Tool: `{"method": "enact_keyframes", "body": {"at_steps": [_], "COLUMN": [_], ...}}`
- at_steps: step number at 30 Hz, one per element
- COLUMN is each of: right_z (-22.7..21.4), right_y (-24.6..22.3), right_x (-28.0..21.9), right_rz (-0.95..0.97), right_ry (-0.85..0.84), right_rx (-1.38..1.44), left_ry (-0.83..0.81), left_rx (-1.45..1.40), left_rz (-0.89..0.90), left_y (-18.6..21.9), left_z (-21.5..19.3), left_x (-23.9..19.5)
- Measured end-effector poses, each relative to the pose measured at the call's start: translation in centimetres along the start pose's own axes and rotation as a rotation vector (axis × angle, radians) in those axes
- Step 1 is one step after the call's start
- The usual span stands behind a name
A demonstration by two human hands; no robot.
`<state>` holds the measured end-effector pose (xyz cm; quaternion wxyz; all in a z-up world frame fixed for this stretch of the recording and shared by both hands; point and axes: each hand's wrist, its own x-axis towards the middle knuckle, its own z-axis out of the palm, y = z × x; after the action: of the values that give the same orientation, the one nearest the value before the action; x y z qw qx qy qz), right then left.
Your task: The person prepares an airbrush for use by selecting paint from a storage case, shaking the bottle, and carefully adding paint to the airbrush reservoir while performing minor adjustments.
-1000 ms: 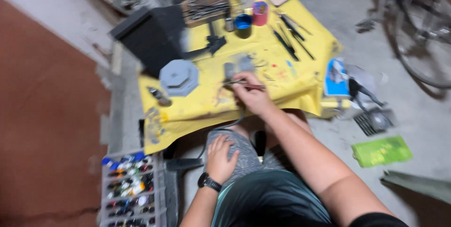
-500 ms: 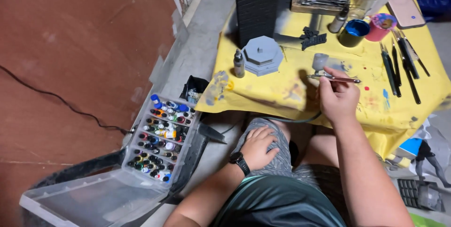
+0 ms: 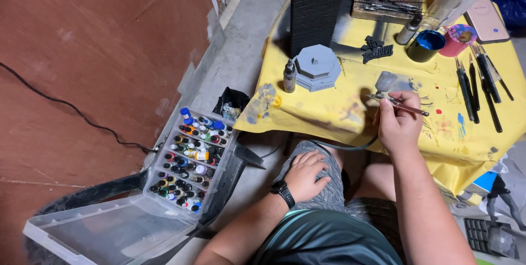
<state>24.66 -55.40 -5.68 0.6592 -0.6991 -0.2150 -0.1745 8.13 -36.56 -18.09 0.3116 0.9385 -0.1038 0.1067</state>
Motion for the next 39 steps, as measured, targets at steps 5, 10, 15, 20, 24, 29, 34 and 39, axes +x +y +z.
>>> {"method": "enact_keyframes", "body": {"at_steps": [5,10,15,20,24,29,34,39], "right_z": [-0.1,-0.2,0.4,2.8,5.2,5.7,5.5,5.0], "right_y": [0.5,0.7,0.6,0.5,0.4,0.3,0.8,0.3], "right_x": [-0.1,-0.2,-0.2,-0.1,0.1,-0.9,-0.7,-0.4], "right_rz": [0.006,0.012,0.033,-0.001,-0.015,0.004,-0.03,-0.043], "right_ry": [-0.003,0.013,0.005,-0.023,-0.034,-0.078,-0.064,-0.053], "right_rx": [0.004,0.023,0.064,0.081,0.064,0.048,0.065,0.085], "left_ry": [-0.009,-0.013,-0.023,0.03,0.405,0.901,0.876,0.371], "left_rx": [-0.004,-0.011,-0.001,-0.024,-0.303,-0.109,-0.294,-0.435], "left_rz": [0.009,0.002,-0.003,0.024,0.095,0.203,0.004,-0.115], "left_y": [-0.2,0.0,0.2,-0.4,-0.5,-0.9,-4.8,-12.6], "left_z": [0.1,-0.1,-0.2,0.7,-0.9,-11.1,-19.6,-20.4], "left_x": [0.0,0.1,0.1,0.0,1.0,6.5,14.4,23.0]}}
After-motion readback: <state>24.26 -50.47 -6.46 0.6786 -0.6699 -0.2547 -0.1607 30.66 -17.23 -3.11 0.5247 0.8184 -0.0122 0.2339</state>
